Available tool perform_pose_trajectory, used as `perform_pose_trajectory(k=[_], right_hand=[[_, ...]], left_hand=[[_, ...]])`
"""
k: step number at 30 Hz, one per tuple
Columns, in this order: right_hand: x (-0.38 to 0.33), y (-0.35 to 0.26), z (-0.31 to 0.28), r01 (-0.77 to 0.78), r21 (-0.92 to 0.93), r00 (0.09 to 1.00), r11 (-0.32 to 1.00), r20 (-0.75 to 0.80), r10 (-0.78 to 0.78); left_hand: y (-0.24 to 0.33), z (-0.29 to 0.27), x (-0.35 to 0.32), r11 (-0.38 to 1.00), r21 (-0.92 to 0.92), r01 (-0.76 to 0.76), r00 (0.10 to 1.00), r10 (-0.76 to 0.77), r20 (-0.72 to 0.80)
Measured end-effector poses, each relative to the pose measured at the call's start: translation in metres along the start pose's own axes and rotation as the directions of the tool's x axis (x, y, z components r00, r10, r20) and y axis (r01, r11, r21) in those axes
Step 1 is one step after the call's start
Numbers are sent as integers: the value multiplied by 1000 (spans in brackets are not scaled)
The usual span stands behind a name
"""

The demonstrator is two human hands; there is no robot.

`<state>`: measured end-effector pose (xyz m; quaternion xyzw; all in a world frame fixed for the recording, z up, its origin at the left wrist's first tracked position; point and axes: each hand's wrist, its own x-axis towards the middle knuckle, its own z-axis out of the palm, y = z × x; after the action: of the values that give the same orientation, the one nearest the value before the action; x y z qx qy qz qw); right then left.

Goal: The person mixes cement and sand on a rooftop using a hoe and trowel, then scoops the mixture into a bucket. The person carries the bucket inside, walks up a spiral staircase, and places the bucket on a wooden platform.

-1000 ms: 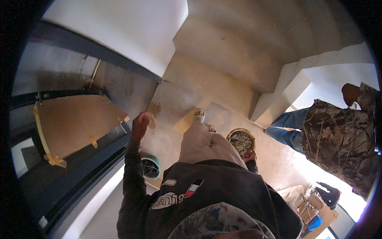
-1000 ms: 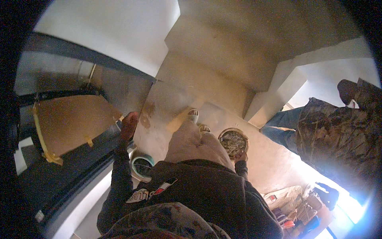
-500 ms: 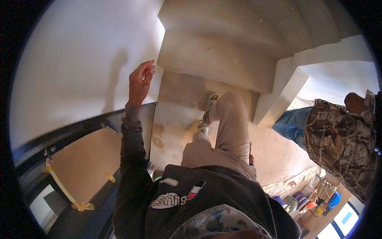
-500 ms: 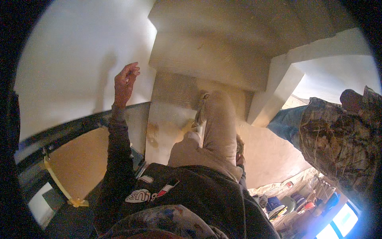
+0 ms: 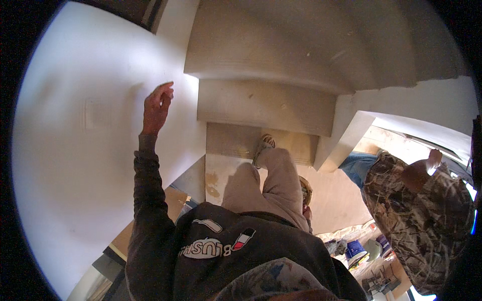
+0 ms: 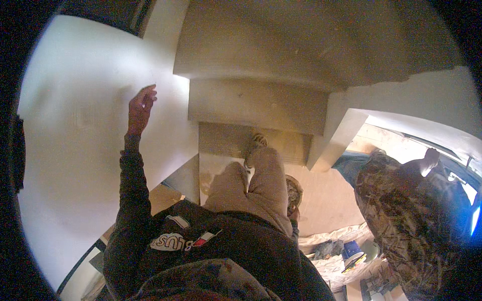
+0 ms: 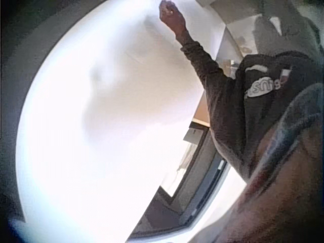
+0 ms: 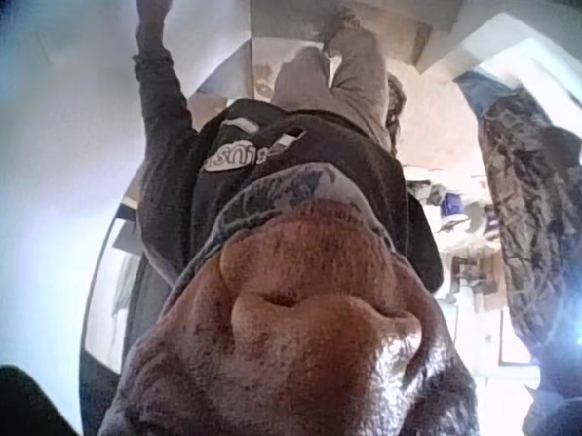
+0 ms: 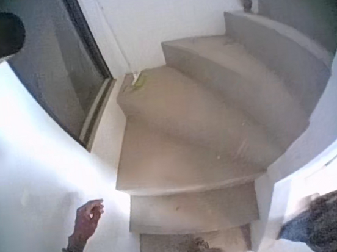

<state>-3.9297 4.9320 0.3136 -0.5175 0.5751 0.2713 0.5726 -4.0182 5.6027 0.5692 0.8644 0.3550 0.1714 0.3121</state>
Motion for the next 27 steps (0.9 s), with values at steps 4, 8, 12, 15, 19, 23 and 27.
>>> perform_pose_trajectory(k=[4,8,12,15,19,23,27], right_hand=[[-57,-22,61,55,7,995,998,-84,-55],[-60,-46,92,262,-17,951,965,172,-256],[-70,-66,125,196,77,977,978,64,-201],[-54,-96,130,283,-52,930,958,260,-261],[-110,-131,192,153,-11,966,988,215,-147],[-131,-152,168,226,-3,928,974,305,-214],[-221,-171,200,193,3,968,981,161,-191]], left_hand=[[5,-11,3,999,-50,10,999,-8,46],[17,-23,36,999,1,-37,997,37,68],[8,-34,51,1000,-22,15,998,-14,59],[6,-33,54,999,-16,41,997,-40,63],[-8,-49,79,1000,-26,8,999,-7,48],[-16,-52,70,996,-89,-14,994,23,104],[40,-85,133,989,-145,34,987,-10,162]])
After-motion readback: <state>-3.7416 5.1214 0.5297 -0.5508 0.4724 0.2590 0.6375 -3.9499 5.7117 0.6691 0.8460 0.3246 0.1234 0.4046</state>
